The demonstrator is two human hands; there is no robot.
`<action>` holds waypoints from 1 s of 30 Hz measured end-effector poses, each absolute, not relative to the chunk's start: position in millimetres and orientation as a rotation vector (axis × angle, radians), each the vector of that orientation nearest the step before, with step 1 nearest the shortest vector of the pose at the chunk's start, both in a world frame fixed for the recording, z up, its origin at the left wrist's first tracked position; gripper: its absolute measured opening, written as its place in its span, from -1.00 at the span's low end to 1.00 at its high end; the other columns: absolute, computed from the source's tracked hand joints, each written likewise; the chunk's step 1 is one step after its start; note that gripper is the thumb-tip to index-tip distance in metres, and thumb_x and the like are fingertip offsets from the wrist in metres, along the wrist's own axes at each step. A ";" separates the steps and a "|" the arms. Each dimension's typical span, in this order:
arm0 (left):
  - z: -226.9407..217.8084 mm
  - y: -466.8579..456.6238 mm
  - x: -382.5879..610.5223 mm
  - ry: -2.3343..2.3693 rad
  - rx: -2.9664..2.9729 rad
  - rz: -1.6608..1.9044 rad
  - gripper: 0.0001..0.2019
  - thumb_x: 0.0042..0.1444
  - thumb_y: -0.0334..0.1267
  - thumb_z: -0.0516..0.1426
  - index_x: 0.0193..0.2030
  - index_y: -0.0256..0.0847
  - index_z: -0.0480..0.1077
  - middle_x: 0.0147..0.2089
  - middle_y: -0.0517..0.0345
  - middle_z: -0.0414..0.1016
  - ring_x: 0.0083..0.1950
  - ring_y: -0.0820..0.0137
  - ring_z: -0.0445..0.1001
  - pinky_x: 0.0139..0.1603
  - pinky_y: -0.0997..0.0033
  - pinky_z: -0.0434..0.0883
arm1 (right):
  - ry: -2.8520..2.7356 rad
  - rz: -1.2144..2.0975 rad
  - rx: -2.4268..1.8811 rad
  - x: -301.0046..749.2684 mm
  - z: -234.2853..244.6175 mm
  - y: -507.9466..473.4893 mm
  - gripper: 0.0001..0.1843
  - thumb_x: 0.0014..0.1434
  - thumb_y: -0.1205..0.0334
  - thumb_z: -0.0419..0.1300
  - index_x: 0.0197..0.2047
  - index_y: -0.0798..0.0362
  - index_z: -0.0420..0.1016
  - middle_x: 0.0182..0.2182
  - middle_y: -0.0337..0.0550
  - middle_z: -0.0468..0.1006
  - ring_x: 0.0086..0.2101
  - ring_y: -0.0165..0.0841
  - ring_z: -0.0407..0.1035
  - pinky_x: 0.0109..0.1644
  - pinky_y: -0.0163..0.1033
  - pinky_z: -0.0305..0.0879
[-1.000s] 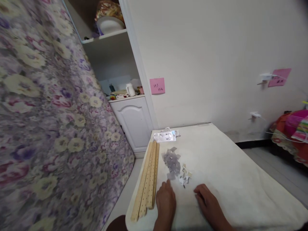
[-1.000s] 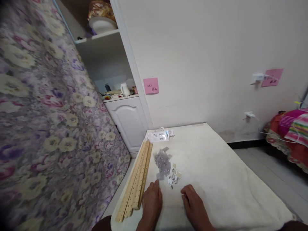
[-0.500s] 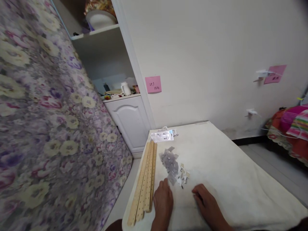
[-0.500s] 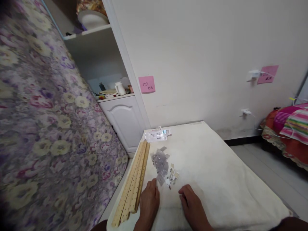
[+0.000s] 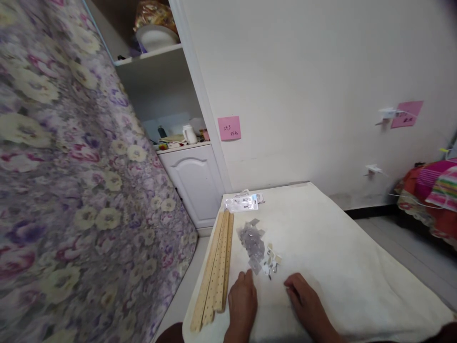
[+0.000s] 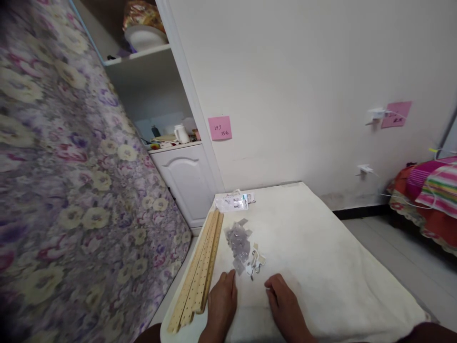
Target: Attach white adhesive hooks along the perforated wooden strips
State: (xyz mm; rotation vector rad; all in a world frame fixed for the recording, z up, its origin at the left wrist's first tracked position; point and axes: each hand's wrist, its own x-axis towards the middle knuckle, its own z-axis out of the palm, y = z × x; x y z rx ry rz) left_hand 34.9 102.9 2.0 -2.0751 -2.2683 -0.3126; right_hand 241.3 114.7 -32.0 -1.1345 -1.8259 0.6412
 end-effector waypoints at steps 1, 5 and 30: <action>0.9 99.7 35.1 -2.274 -2.089 -0.307 -0.62 0.23 -0.36 -0.14 0.15 -0.16 0.25 -0.09 0.03 0.41 -0.12 0.34 0.45 -0.15 0.41 0.30 | -1.826 0.639 -1.135 241.4 -32.4 114.8 -0.85 0.21 0.35 -0.05 -0.25 0.02 0.32 -0.31 -0.16 0.41 -0.28 -0.32 0.36 -0.17 -0.23 0.31; -2.9 86.7 35.9 -2.284 -2.140 -0.306 -0.60 0.22 -0.37 -0.13 0.18 -0.12 0.23 -0.07 0.05 0.41 -0.09 0.36 0.44 -0.10 0.43 0.30 | -1.827 0.620 -1.111 241.9 -34.0 115.5 -0.85 0.20 0.34 -0.04 -0.26 0.01 0.33 -0.31 -0.16 0.42 -0.27 -0.32 0.36 -0.17 -0.24 0.32; -23.5 55.4 37.2 -2.256 -2.121 -0.284 -0.53 0.15 -0.45 -0.10 0.18 -0.11 0.29 0.10 0.01 0.43 0.06 0.27 0.41 0.05 0.32 0.30 | -1.831 0.611 -1.103 243.2 -33.1 111.1 -0.85 0.21 0.31 -0.04 -0.28 0.01 0.34 -0.33 -0.14 0.43 -0.29 -0.31 0.37 -0.19 -0.23 0.35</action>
